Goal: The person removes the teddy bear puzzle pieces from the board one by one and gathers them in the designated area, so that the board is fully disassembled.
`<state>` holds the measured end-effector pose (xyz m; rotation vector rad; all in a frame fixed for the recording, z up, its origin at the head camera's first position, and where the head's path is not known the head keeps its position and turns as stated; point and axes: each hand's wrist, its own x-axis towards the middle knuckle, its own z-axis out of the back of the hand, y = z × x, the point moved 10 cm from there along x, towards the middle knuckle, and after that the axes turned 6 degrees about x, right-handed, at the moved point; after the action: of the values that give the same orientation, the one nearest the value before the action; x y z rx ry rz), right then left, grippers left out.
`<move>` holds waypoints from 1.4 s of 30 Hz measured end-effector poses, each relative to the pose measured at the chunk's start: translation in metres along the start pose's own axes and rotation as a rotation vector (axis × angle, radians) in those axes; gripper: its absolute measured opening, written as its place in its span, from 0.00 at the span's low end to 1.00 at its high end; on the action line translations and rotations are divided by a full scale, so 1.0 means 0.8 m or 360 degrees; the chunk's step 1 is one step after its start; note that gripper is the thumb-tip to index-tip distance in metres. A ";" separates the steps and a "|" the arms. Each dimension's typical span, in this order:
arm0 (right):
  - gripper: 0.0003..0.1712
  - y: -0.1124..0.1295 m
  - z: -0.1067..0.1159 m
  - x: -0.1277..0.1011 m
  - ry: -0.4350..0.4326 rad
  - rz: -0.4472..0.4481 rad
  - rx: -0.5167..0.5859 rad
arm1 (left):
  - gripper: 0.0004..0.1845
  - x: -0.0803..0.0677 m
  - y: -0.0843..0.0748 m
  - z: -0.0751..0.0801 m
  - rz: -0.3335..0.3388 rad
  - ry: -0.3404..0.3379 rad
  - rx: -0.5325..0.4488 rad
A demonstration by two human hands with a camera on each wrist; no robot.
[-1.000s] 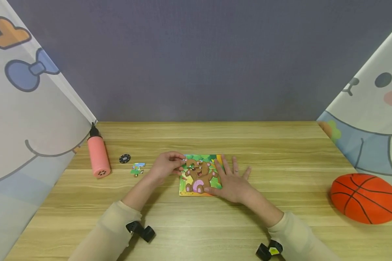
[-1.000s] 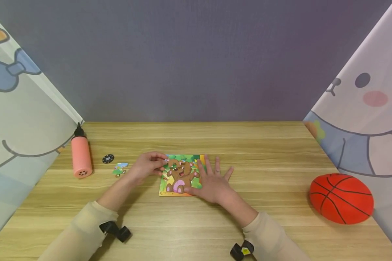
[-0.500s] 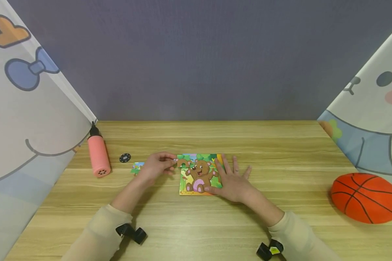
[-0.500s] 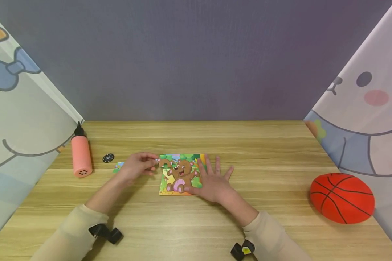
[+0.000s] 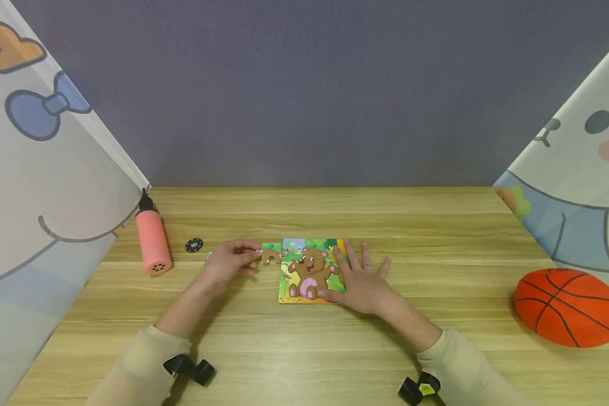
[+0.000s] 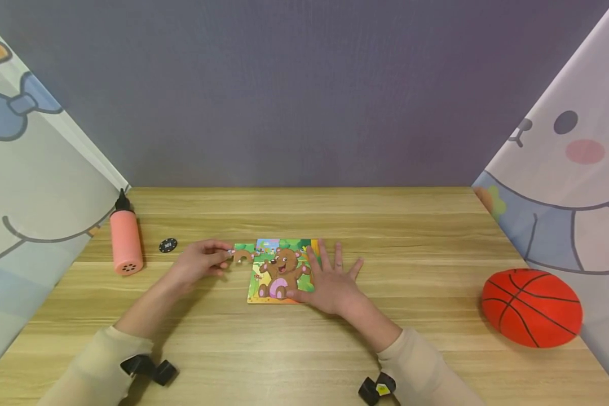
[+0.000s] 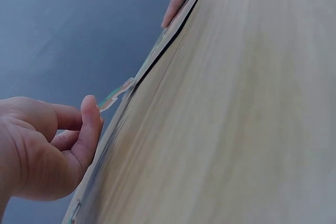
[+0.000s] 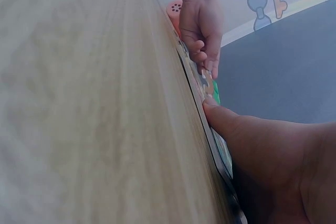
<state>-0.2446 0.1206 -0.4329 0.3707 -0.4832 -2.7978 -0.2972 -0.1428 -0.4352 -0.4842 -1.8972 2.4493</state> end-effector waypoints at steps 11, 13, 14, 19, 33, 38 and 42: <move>0.65 0.001 0.003 -0.001 -0.0002 -0.0004 -0.0001 | 0.14 -0.011 0.007 0.023 -0.0001 -0.0009 0.0062; 0.65 0.002 0.003 -0.001 0.0005 -0.0010 -0.0008 | 0.14 -0.012 0.008 0.027 0.0010 -0.0015 0.0066; 0.65 0.001 0.003 -0.001 0.0008 -0.0013 -0.0010 | 0.14 -0.013 0.009 0.029 0.0018 -0.0017 0.0070; 0.65 0.000 0.002 -0.001 0.0015 -0.0022 -0.0008 | 0.15 -0.018 0.009 0.038 0.0039 -0.0042 0.0120; 0.66 0.000 0.000 0.001 0.0009 -0.0021 -0.0042 | 0.17 -0.025 0.009 0.056 0.0045 -0.0062 0.0160; 0.65 0.000 0.001 0.001 0.0012 -0.0022 -0.0042 | 0.17 -0.026 0.010 0.063 0.0038 -0.0064 0.0202; 0.65 0.000 0.001 0.001 0.0003 -0.0014 -0.0036 | 0.17 -0.026 0.014 0.067 0.0057 -0.0066 0.0183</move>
<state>-0.2454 0.1205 -0.4318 0.3714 -0.4503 -2.8091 -0.2882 -0.2002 -0.4289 -0.4713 -1.7642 2.5922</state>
